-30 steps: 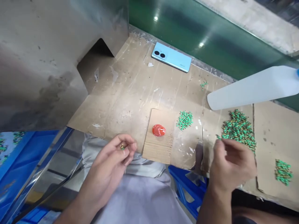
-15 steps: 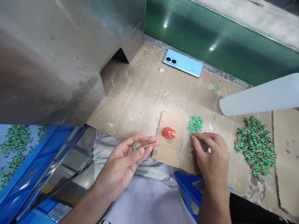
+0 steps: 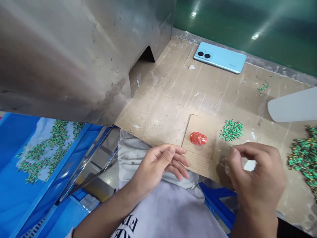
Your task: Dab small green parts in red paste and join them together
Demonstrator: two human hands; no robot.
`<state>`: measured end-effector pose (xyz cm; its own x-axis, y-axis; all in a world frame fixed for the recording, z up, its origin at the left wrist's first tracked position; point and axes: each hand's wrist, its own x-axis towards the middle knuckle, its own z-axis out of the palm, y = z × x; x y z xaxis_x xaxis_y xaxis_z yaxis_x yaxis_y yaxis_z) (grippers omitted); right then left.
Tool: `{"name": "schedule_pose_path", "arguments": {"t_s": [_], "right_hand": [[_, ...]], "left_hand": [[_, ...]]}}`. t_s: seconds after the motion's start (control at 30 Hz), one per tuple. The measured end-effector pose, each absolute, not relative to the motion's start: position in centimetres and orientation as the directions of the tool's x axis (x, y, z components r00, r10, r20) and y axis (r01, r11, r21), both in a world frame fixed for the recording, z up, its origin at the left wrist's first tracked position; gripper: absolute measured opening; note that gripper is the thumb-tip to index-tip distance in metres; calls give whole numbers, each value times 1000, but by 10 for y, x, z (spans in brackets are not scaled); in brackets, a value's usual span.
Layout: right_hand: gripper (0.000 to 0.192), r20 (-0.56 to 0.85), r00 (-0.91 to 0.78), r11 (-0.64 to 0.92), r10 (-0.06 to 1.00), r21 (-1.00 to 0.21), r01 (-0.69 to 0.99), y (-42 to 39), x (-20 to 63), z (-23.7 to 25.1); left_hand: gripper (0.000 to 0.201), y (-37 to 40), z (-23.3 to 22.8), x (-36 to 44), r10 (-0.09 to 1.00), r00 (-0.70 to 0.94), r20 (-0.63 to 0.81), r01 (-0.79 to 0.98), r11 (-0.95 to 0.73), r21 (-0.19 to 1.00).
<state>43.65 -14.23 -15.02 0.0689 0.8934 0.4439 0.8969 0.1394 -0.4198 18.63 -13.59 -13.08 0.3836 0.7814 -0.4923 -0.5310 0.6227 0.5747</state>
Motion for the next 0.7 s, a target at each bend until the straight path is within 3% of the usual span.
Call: {"name": "schedule_pose_path", "arguments": {"t_s": [0.13,0.27,0.4,0.7], "right_hand": [[14,492,-214,466,844,-473,748,-157,405,-136],[18,461,-401,601,792,-467,649,-157,390,-133],[17,437,-485,652,758,-475,591,-152,392,-134],[19,401,-423,582,813,-591,559,-147,394,-140]], "left_hand": [[28,-138,-127,185,710,497,-500,-405,699,590],[14,-139,-125,184,715,445,-538,-270,680,681],[12,-139,-124,182,707,422,-567,-147,671,727],[15,-136,-119,183,760,369,-535,146,521,841]]}}
